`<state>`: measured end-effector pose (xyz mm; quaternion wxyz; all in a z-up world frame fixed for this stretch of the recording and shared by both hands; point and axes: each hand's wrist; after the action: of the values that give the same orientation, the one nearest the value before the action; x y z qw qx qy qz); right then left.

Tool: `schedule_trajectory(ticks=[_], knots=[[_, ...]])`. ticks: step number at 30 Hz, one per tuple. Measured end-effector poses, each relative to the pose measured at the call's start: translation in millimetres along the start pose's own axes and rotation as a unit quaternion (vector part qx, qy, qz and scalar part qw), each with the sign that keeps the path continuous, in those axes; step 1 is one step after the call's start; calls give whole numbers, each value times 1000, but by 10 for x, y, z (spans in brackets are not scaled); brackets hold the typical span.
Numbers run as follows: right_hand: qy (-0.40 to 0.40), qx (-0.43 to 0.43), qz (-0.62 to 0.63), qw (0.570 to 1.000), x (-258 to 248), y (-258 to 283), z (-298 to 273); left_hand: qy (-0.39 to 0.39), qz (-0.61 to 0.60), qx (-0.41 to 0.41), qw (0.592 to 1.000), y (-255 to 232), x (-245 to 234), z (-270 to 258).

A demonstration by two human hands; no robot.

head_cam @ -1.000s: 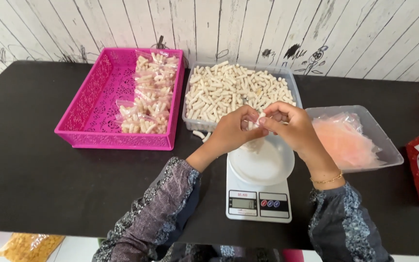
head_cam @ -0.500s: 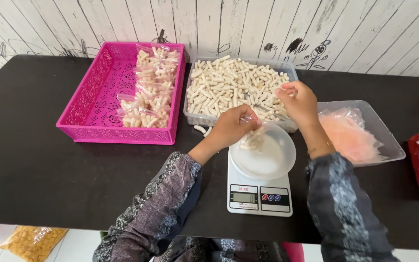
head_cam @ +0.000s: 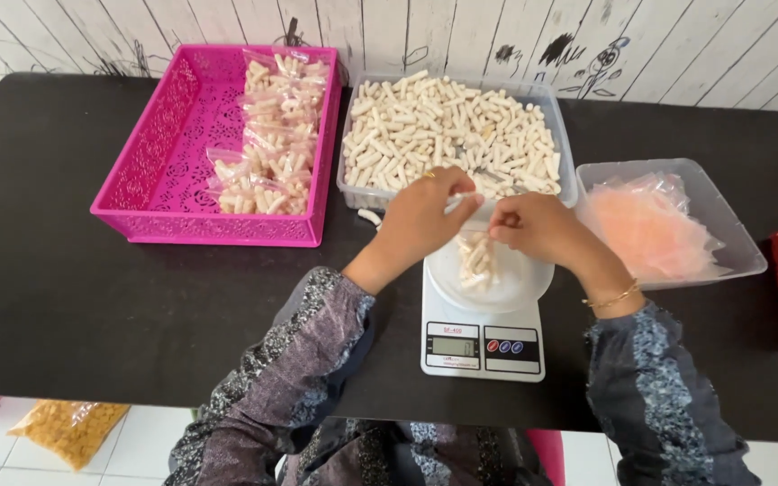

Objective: Manually packaging small snacks into plastic bags, weighing them on a digital scale, and organizing them in a basket.

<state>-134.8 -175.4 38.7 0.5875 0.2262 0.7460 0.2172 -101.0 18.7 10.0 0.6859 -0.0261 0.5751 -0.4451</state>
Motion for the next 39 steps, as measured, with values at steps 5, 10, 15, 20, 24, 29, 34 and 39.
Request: schedule_trajectory(ticks=[5,10,15,20,24,29,34,39], knots=[[-35,1,-73,997,89,26,-59,-38,-23,-12,999,76,-180,-78],[-90,-28,-52,994,-47,141,-200,-89,-45,-28,995,285,-194,-74],[-68,-25,-17,997,-96,272,-263,-114,-60,-19,991,285,-282,-85],[-16,-10,-58,998,23,92,-88,-119,-75,-12,990,246,-236,-74],[10,4,-71,997,121,-126,94,-118,-71,-3,990,253,-201,-75],[20,-1,-68,997,45,236,-98,-88,-65,-1,994,225,-178,-75],[-51,-73,57,994,-68,256,-223,-34,-100,4,994,58,-286,-108],[-196,-160,298,920,-58,284,-215,96,-217,-53,970,-229,-460,-66]])
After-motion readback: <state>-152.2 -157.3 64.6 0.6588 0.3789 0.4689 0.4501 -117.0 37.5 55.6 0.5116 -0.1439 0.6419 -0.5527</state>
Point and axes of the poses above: each hand's wrist, its own z-axis towards the middle knuckle, its own x-axis out of the palm, y = z × x, and after that the axes turned 9 degrees about z, right-handed
